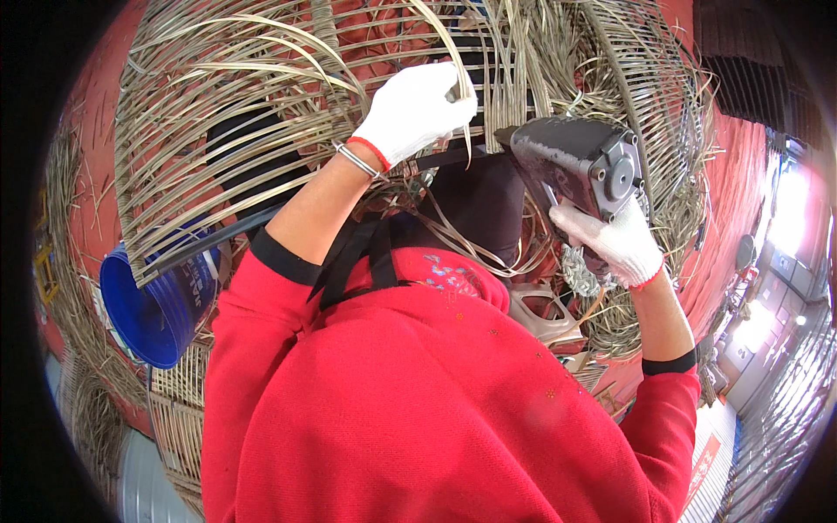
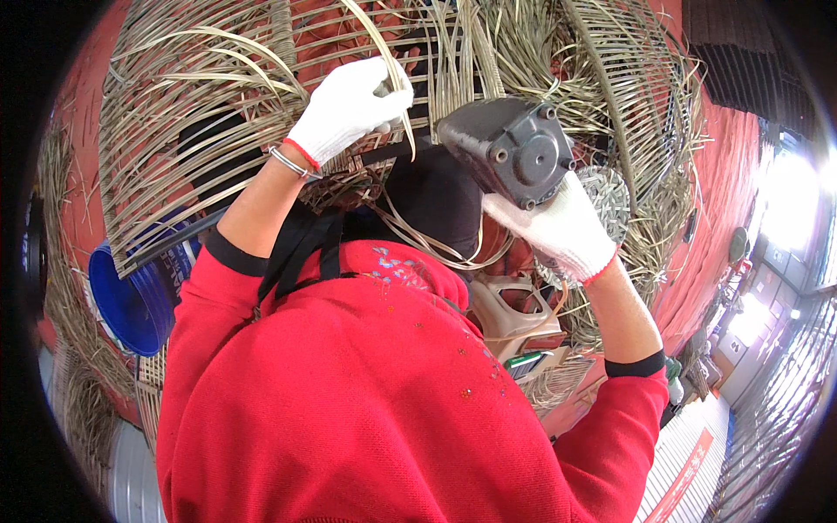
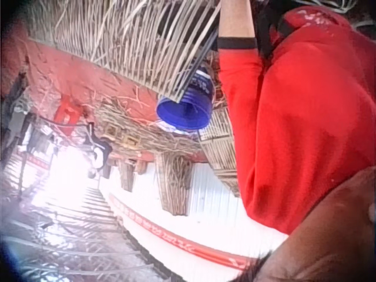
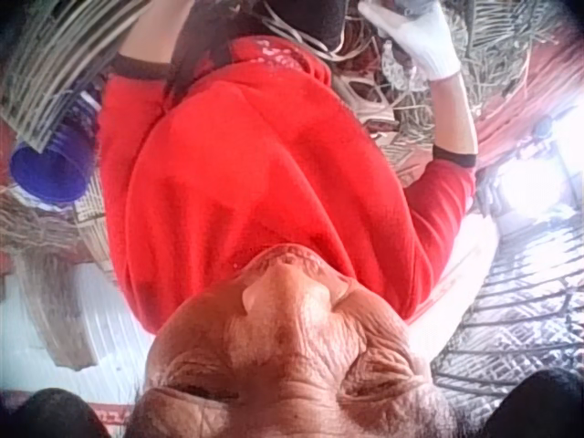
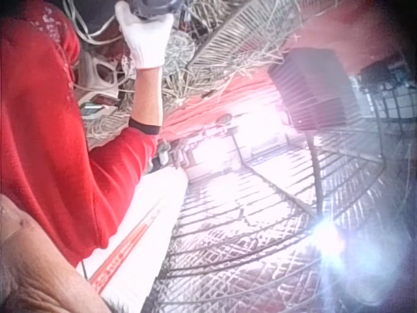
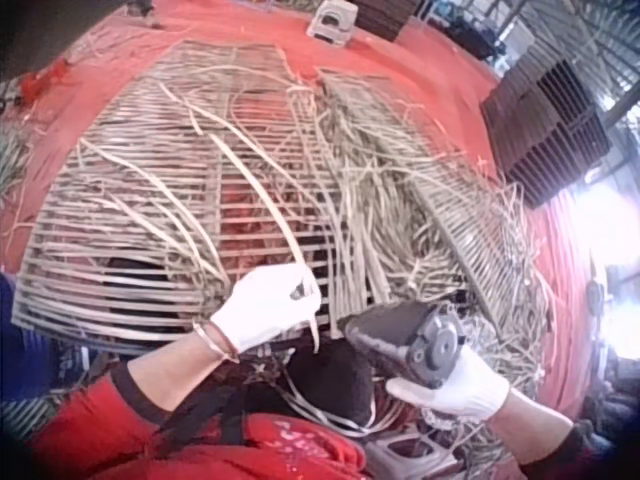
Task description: The person sits on the floor and weaves dried palm fronds into a metal basket frame. They align bundles of fronds, secure them with a nail gun, and trim excess material. The person occasionally reaches for a blue bucket and continues attaching fronds to the frame.
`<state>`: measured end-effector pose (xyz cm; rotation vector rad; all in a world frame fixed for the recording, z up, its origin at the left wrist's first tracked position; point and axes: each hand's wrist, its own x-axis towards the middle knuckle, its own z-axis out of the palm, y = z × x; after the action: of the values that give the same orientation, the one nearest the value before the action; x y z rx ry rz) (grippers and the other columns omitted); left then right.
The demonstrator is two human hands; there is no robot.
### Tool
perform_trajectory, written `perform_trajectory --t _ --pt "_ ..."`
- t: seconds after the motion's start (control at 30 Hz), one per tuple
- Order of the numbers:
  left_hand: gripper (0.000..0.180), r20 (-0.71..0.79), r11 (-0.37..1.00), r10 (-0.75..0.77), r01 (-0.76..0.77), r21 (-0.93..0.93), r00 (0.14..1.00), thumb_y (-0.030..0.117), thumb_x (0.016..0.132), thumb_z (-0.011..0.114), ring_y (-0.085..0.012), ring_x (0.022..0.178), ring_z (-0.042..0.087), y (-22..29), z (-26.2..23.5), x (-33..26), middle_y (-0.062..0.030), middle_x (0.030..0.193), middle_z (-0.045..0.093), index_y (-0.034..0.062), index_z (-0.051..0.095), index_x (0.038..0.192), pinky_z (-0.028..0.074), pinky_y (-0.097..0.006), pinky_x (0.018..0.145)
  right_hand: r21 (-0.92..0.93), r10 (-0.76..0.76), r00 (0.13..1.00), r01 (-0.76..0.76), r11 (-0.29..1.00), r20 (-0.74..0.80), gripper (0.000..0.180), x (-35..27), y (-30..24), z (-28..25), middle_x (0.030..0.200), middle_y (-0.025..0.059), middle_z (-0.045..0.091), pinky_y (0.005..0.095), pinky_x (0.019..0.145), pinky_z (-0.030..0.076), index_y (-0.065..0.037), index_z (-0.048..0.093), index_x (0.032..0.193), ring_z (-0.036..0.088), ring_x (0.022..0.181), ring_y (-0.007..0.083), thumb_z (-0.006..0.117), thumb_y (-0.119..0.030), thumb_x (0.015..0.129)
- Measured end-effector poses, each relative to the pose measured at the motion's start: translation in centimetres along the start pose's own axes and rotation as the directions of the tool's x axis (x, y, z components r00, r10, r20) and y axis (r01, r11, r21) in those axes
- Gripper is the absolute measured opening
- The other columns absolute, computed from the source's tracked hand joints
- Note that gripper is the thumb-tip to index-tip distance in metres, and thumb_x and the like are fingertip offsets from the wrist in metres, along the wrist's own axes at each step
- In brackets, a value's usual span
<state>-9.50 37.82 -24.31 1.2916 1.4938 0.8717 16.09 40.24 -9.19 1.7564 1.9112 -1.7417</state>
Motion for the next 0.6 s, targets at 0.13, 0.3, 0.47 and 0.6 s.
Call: perform_trajectory --t 0.13,0.3,0.47,0.6 --pt "0.01 -0.086 0.991 0.132 -0.131 0.011 0.988 0.012 0.094 0.057 -0.0082 0.058 0.059 -0.2 0.3 1.0 -0.0009 0.071 0.063 0.0048 0.064 0.098 0.048 -0.023 0.052 -0.136 -0.084 0.988 0.101 0.986 0.127 0.057 0.4 -0.3 0.4 0.112 0.0083 0.067 0.0323 0.092 0.051 -0.001 0.056 0.126 0.062 0.102 0.0154 0.081 -0.017 0.077" --pt "0.012 0.168 0.89 -0.18 0.233 -0.393 0.969 0.014 0.093 0.06 -0.0095 0.06 0.061 0.6 -0.7 1.4 -0.0029 0.072 0.064 0.0036 0.062 0.097 0.049 -0.022 0.051 -0.152 -0.052 0.985 0.078 0.985 0.167 0.06 0.3 -0.7 0.6 0.117 0.0051 0.062 0.0327 0.095 0.046 -0.001 0.054 0.126 0.056 0.106 0.0148 0.084 -0.022 0.078" --pt "0.017 0.418 0.82 -0.144 0.345 -0.458 0.897 0.017 0.09 0.066 -0.0107 0.067 0.065 1.4 -2.2 0.7 -0.0083 0.081 0.067 0.0034 0.062 0.1 0.05 -0.022 0.054 -0.086 -0.109 0.987 0.12 0.989 0.12 0.058 1.5 0.0 0.9 0.107 0.0065 0.067 0.031 0.085 0.052 -0.001 0.054 0.129 0.061 0.095 0.0153 0.079 -0.016 0.08" --pt "0.016 0.414 0.917 -0.087 0.236 -0.323 0.906 0.014 0.088 0.066 -0.0099 0.069 0.064 2.0 -1.9 0.1 -0.0046 0.08 0.067 0.004 0.065 0.1 0.05 -0.023 0.056 0.063 0.152 0.977 -0.162 0.985 0.148 0.049 2.0 0.5 -0.1 0.086 0.0013 0.064 0.0264 0.061 0.05 -0.001 0.057 0.126 0.058 0.068 0.0101 0.076 -0.01 0.082"
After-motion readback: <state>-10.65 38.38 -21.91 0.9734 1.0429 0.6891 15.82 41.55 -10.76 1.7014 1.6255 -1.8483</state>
